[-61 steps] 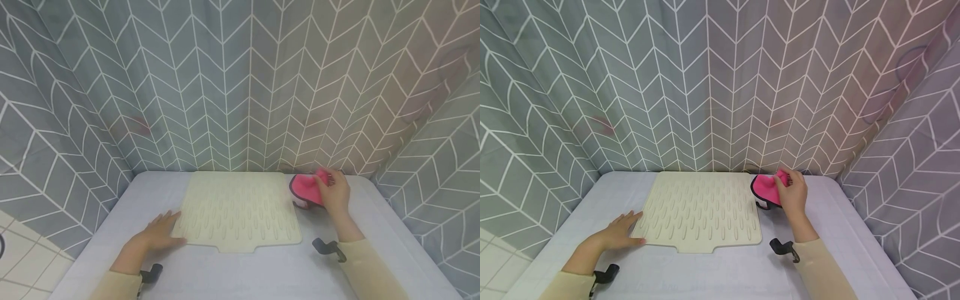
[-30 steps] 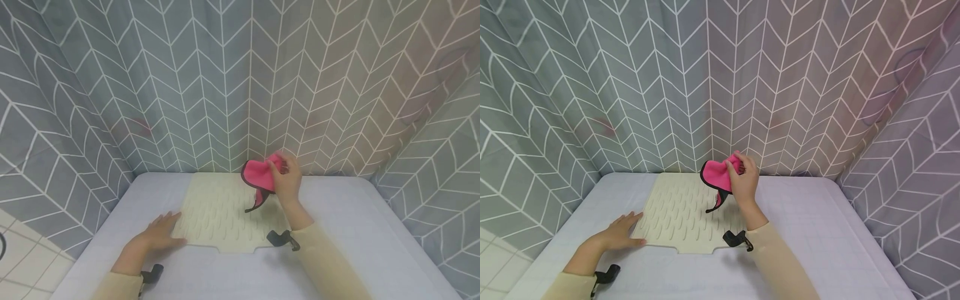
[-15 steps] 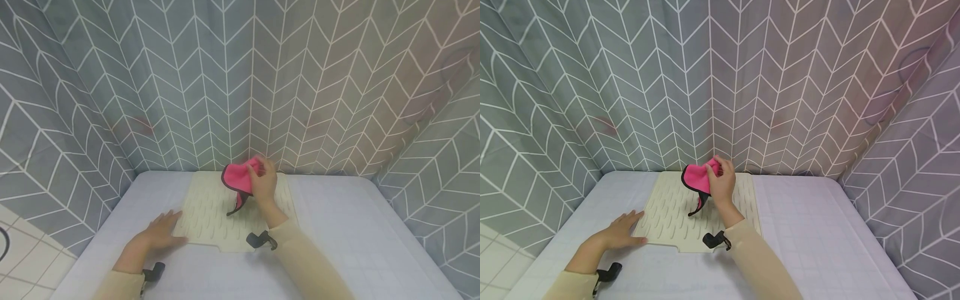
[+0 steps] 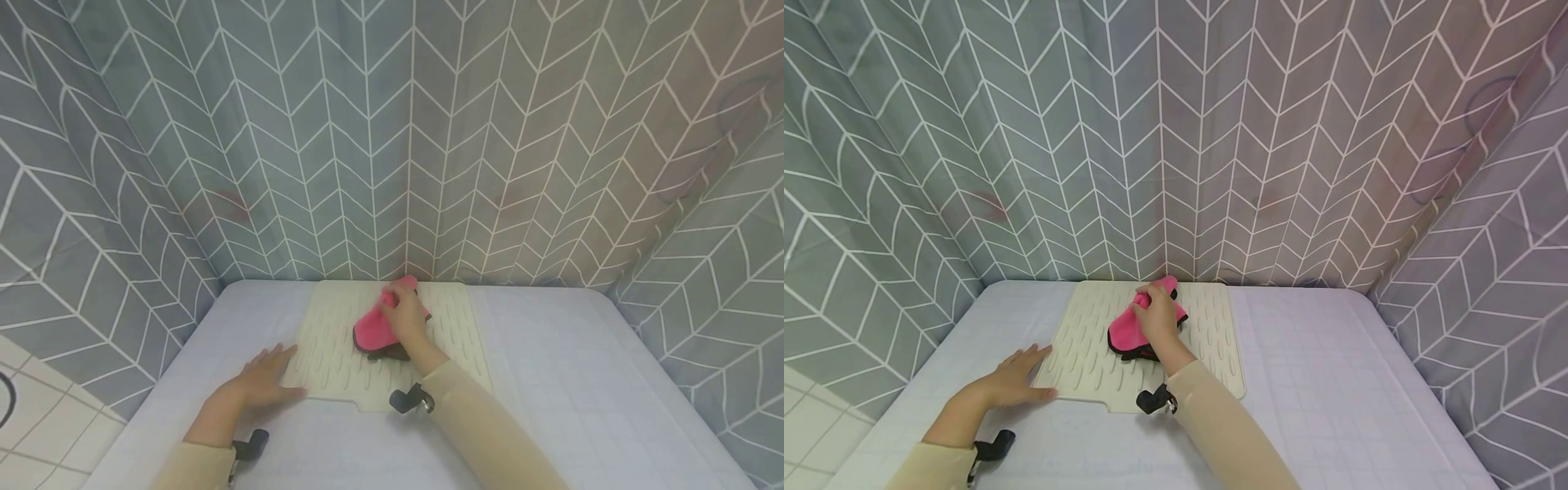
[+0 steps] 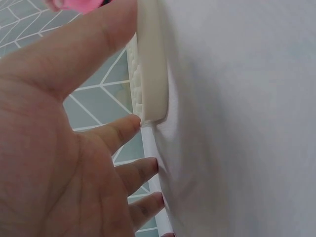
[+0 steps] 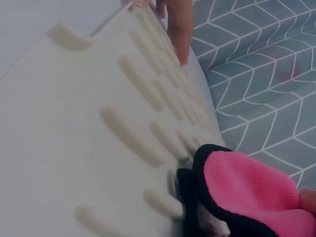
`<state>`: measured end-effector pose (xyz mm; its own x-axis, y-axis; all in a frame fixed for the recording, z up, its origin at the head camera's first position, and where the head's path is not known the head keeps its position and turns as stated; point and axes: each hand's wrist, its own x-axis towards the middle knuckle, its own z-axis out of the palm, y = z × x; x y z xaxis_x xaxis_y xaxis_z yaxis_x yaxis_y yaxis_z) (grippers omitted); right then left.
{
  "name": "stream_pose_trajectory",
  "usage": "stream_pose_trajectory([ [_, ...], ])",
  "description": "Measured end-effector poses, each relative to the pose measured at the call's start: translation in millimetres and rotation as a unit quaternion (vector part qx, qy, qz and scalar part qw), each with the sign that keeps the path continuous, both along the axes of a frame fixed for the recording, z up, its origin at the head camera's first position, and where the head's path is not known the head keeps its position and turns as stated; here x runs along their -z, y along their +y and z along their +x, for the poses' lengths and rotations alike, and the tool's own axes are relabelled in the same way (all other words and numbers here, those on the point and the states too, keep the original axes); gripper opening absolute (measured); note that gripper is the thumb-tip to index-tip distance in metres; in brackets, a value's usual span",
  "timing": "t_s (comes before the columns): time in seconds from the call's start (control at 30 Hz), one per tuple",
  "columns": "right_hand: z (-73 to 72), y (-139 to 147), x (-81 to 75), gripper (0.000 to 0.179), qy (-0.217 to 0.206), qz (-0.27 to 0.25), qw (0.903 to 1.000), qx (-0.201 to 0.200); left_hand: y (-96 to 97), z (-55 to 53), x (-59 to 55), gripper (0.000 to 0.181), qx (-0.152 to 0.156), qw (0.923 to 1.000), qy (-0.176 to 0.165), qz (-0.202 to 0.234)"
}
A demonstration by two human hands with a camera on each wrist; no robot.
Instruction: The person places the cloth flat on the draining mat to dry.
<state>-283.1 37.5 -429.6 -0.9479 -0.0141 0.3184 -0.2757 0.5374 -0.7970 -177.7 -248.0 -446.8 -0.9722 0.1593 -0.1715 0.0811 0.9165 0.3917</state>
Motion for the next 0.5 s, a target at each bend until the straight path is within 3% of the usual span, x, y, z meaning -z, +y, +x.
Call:
stream_pose_trajectory([
  [0.23,-0.9,1.8,10.7,0.031,-0.039,0.020,0.9988,-0.022,-0.8,-0.3,3.3,0.107,-0.006,1.0000,0.003,-0.004],
  [0.5,-0.3,9.5,5.2,0.032,-0.056,0.049,0.9949,-0.068,-0.4,-1.2,4.3,0.107,-0.006,1.0000,0.006,-0.003],
])
